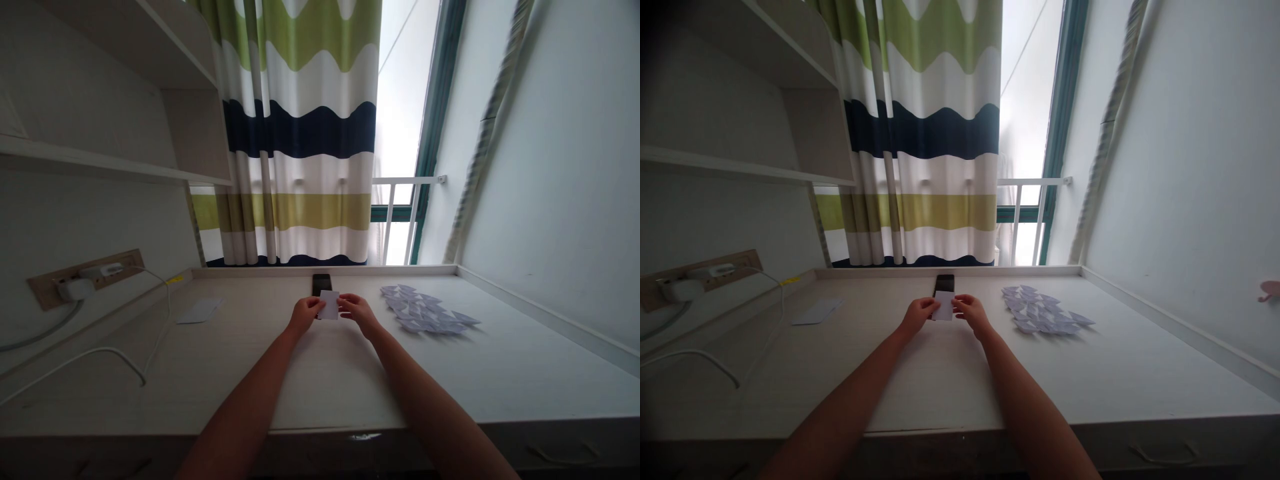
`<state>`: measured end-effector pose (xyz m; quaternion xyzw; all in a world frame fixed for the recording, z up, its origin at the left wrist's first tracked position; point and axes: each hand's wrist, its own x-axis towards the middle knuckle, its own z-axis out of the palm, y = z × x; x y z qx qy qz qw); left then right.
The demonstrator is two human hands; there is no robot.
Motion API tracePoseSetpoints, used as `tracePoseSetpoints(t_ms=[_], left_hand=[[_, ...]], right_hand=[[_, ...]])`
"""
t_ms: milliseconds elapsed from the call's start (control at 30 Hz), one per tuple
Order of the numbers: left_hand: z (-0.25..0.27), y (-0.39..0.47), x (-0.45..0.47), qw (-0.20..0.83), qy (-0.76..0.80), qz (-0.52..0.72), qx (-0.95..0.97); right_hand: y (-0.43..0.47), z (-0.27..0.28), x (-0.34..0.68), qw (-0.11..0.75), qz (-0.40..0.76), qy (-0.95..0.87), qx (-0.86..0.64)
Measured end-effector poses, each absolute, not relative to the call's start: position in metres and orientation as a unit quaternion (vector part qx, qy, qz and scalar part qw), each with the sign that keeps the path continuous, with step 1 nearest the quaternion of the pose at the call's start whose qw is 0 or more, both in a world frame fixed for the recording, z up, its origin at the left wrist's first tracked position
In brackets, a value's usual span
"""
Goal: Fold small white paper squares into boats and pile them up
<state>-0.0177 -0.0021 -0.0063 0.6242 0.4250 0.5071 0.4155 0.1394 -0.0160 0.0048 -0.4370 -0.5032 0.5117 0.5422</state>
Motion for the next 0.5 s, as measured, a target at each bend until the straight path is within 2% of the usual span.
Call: tracePoseSetpoints(t_ms=[100,500], left_hand=[[-0.0042,-0.0039,-0.0177,0.415,0.428,0.512,0.618],[-0.0021,-0.0078,-0.0179,0.449,0.380,0.530,0.610]], right_hand=[[-0.0147,0.0026,0.1375,0.521,0.518,-0.515,-0.441],[-0.0111,0.0028,0.1384,0.552,0.516,-0.502,-0.421]])
